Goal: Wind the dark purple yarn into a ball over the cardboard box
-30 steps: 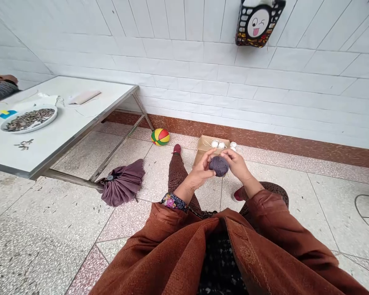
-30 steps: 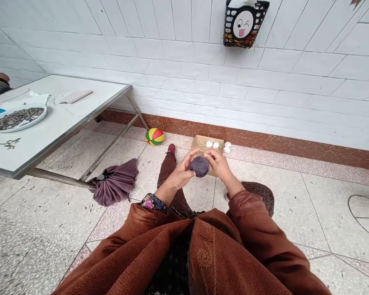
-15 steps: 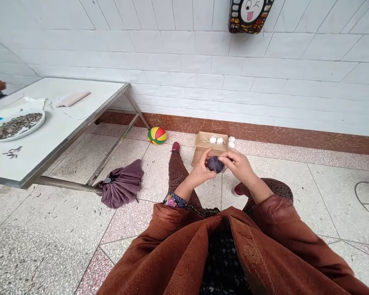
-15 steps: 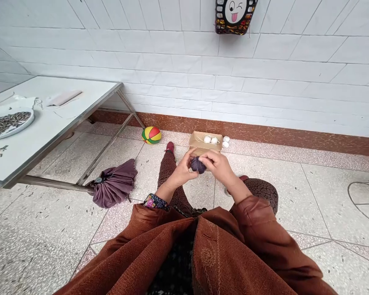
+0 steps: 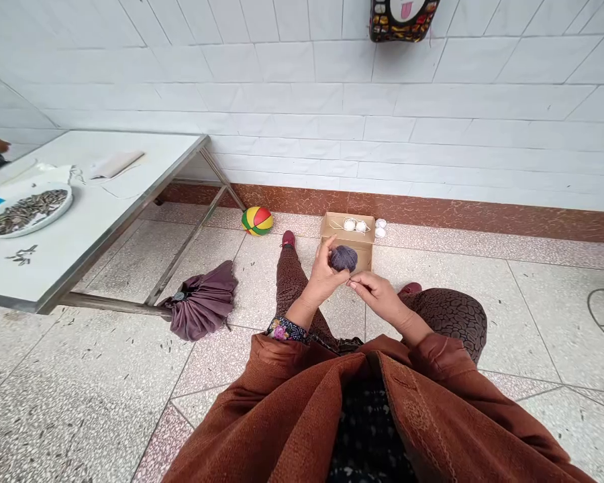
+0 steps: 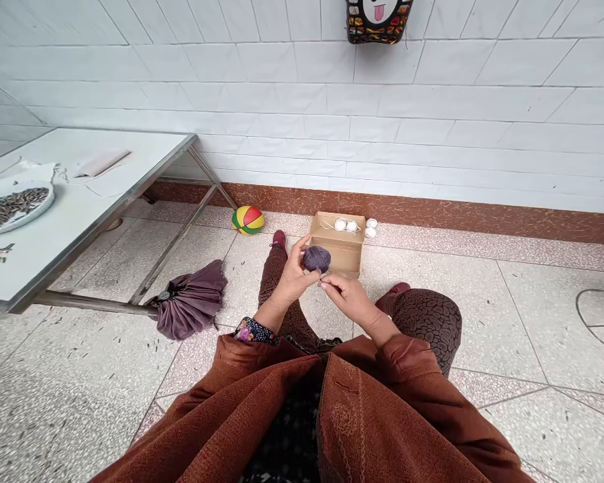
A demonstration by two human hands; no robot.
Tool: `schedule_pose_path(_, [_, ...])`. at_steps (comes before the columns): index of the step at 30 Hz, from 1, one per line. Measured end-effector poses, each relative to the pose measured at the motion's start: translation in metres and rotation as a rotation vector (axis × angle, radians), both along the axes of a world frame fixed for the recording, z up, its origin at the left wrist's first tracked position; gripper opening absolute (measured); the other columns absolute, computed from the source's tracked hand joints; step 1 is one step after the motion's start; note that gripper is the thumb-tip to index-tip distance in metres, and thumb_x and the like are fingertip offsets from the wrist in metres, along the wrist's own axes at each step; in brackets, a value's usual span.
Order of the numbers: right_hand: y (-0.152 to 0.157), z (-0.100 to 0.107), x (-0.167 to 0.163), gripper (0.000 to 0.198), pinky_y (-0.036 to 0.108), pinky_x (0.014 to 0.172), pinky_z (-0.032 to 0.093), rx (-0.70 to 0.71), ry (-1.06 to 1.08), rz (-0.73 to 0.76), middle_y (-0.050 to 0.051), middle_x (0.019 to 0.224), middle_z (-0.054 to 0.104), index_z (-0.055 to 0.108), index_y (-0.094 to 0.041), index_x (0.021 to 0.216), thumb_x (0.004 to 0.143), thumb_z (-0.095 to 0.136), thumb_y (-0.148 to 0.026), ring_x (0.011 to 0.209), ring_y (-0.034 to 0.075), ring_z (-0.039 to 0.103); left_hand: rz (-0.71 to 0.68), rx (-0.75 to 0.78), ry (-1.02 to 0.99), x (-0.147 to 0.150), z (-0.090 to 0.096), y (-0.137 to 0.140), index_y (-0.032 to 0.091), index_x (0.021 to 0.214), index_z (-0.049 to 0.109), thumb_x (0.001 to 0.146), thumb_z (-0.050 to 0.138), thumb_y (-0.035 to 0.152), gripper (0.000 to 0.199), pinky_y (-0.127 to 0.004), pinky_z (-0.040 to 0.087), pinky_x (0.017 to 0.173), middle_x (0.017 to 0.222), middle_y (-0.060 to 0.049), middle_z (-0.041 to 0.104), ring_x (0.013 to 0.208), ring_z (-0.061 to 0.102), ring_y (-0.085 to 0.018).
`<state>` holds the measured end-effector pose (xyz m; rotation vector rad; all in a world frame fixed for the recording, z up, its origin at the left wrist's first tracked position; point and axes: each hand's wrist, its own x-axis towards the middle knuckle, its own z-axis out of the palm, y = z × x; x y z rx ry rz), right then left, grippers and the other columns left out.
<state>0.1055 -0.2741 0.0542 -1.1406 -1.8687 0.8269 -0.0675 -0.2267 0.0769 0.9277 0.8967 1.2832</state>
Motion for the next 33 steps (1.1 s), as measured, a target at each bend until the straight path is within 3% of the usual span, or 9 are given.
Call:
schedule_pose_path(4, [0.02, 0.043, 0.013, 0.026, 0.035, 0.08, 0.053, 0.121, 0.029, -0.084, 0.005, 0.088, 0.072, 0.072, -0.025, 0.092, 0.101, 0.059, -0.046, 0.082, 0.021, 0.065, -0.127, 0.067, 0.103, -0.004, 0.003, -0.004, 0.028, 0.138, 0.063, 0.057, 0.082, 0.006, 0.086, -0.043, 0.043, 0.11, 0.118, -0.008, 0.06, 0.111, 0.058, -0.026])
schedule_pose_path(7, [0.045, 0.054, 0.019, 0.027, 0.035, 0.08, 0.051, 0.145, 0.01, -0.147, 0.004, 0.085, 0.07, 0.071, -0.025, 0.087, 0.099, 0.061, -0.047, 0.081, 0.021, 0.063, -0.292, 0.083, 0.054, -0.006, 0.008, -0.009, 0.03, 0.143, 0.06, 0.06, 0.083, 0.008, 0.088, -0.04, 0.047, 0.103, 0.112, -0.006, 0.062, 0.1, 0.06, -0.022])
schedule_pose_path(11, [0.054, 0.025, 0.013, 0.032, 0.035, 0.079, 0.05, 0.048, 0.062, -0.225, 0.003, 0.081, 0.067, 0.065, -0.024, 0.084, 0.099, 0.055, -0.051, 0.08, 0.021, 0.062, -0.378, 0.099, -0.067, -0.004, 0.013, -0.012, 0.033, 0.143, 0.059, 0.066, 0.082, 0.015, 0.083, -0.037, 0.049, 0.101, 0.118, -0.006, 0.064, 0.108, 0.06, -0.024])
schedule_pose_path(14, [0.033, -0.008, 0.002, 0.035, 0.035, 0.078, 0.051, -0.048, 0.077, -0.232, 0.005, 0.086, 0.069, 0.065, -0.024, 0.09, 0.101, 0.048, -0.052, 0.083, 0.023, 0.064, -0.256, 0.087, -0.103, -0.002, 0.01, -0.009, 0.031, 0.141, 0.059, 0.066, 0.08, 0.016, 0.08, -0.035, 0.049, 0.1, 0.12, -0.006, 0.063, 0.111, 0.06, -0.023])
schedule_pose_path(17, [0.005, -0.02, -0.003, 0.033, 0.036, 0.079, 0.052, -0.052, 0.002, -0.096, 0.006, 0.087, 0.071, 0.066, -0.024, 0.088, 0.103, 0.049, -0.048, 0.084, 0.023, 0.066, -0.11, 0.084, 0.003, -0.003, 0.003, -0.003, 0.03, 0.143, 0.056, 0.066, 0.078, 0.015, 0.081, -0.032, 0.049, 0.095, 0.121, -0.006, 0.059, 0.105, 0.06, -0.02])
schedule_pose_path(22, [-0.001, 0.023, 0.007, 0.027, 0.033, 0.074, 0.052, 0.114, -0.049, 0.047, 0.005, 0.083, 0.069, 0.071, -0.024, 0.091, 0.104, 0.056, -0.042, 0.076, 0.02, 0.064, -0.081, 0.135, 0.293, -0.008, -0.01, 0.001, 0.028, 0.149, 0.046, 0.068, 0.078, 0.019, 0.088, -0.033, 0.049, 0.09, 0.131, -0.009, 0.051, 0.105, 0.059, -0.02])
schedule_pose_path(27, [0.051, 0.063, 0.022, 0.023, 0.034, 0.077, 0.051, 0.269, -0.05, -0.007, 0.004, 0.086, 0.07, 0.074, -0.025, 0.093, 0.103, 0.06, -0.04, 0.082, 0.02, 0.064, -0.322, 0.225, 0.293, -0.009, -0.01, 0.0, 0.032, 0.155, 0.037, 0.071, 0.079, 0.024, 0.094, -0.038, 0.05, 0.093, 0.129, -0.008, 0.052, 0.102, 0.059, -0.02])
schedule_pose_path(30, [0.079, 0.05, 0.023, 0.026, 0.035, 0.079, 0.051, 0.251, -0.031, -0.045, 0.003, 0.084, 0.069, 0.072, -0.024, 0.089, 0.101, 0.06, -0.044, 0.083, 0.021, 0.063, -0.435, 0.248, 0.146, -0.006, -0.005, -0.002, 0.033, 0.155, 0.038, 0.072, 0.08, 0.026, 0.093, -0.039, 0.048, 0.098, 0.125, -0.007, 0.056, 0.107, 0.059, -0.022])
schedule_pose_path(33, [0.084, 0.015, 0.016, 0.031, 0.032, 0.068, 0.048, 0.091, 0.063, -0.227, 0.001, 0.072, 0.063, 0.065, -0.023, 0.085, 0.101, 0.054, -0.047, 0.068, 0.018, 0.058, -0.367, 0.223, 0.032, -0.004, -0.003, -0.003, 0.033, 0.154, 0.04, 0.073, 0.08, 0.026, 0.09, -0.039, 0.045, 0.102, 0.127, -0.006, 0.057, 0.115, 0.057, -0.023])
